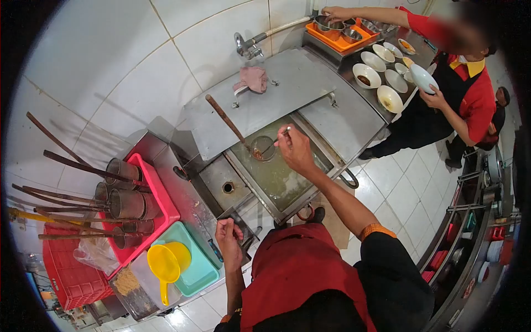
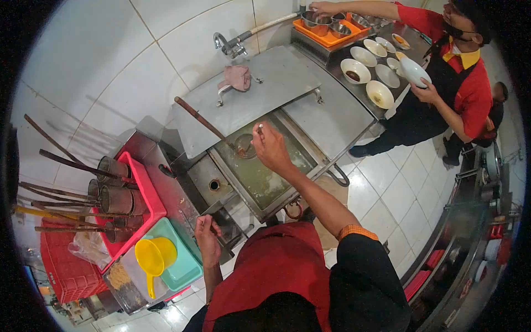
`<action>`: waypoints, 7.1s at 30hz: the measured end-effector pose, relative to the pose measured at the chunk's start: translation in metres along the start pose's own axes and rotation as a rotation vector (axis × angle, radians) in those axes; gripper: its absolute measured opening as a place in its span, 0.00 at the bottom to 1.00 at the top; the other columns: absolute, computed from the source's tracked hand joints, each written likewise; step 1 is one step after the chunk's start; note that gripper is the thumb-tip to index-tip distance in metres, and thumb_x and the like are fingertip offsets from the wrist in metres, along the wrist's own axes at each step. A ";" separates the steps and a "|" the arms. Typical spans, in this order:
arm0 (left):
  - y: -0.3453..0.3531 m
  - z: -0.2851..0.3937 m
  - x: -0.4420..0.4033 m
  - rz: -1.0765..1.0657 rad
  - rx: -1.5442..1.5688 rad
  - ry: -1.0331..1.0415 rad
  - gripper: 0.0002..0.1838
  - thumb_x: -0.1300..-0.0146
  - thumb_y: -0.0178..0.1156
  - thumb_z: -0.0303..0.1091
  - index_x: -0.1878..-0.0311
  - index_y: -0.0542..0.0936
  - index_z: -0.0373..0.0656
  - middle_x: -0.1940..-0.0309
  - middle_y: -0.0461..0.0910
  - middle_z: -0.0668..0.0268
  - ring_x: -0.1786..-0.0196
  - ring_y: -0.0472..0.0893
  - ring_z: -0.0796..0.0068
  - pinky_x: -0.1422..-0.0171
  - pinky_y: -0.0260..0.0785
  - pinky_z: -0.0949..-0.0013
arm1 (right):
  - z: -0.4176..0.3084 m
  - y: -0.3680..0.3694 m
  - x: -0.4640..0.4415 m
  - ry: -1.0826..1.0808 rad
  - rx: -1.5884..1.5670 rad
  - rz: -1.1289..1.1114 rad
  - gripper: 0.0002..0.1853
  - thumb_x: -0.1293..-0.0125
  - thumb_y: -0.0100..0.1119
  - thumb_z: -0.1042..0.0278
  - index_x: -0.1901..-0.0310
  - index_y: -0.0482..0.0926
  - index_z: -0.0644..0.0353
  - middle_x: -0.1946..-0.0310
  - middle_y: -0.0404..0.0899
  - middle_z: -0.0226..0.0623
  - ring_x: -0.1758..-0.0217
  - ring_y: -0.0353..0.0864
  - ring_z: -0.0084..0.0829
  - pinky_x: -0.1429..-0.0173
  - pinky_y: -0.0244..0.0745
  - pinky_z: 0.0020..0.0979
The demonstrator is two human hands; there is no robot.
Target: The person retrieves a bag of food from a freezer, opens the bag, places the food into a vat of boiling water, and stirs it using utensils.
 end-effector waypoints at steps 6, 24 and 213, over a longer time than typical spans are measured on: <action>-0.002 0.006 0.006 0.007 0.016 0.013 0.08 0.26 0.56 0.36 0.62 0.76 0.46 0.83 0.71 0.71 0.81 0.68 0.81 0.77 0.60 0.74 | -0.013 -0.009 0.003 -0.029 -0.024 0.058 0.04 0.28 0.51 0.75 0.57 0.71 0.67 0.68 0.78 0.42 0.67 0.88 0.32 0.66 0.81 0.30; 0.011 0.006 0.008 0.026 0.023 -0.011 0.09 0.26 0.56 0.37 0.61 0.75 0.44 0.83 0.70 0.70 0.82 0.68 0.81 0.77 0.60 0.74 | -0.032 -0.028 -0.007 -0.025 -0.055 0.092 0.04 0.29 0.51 0.76 0.58 0.71 0.68 0.69 0.79 0.42 0.68 0.88 0.32 0.67 0.81 0.30; 0.002 -0.001 0.002 0.042 0.059 0.004 0.09 0.26 0.54 0.38 0.63 0.75 0.47 0.83 0.69 0.72 0.82 0.66 0.82 0.80 0.56 0.75 | -0.053 -0.025 -0.017 -0.046 0.020 -0.108 0.04 0.34 0.54 0.77 0.59 0.74 0.65 0.74 0.75 0.39 0.72 0.80 0.28 0.68 0.73 0.29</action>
Point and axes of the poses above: each hand's wrist, its own x-axis away from the middle knuckle, its own y-axis out of the palm, z = x × y, the point moved 7 cm from there along -x, towards the middle knuckle
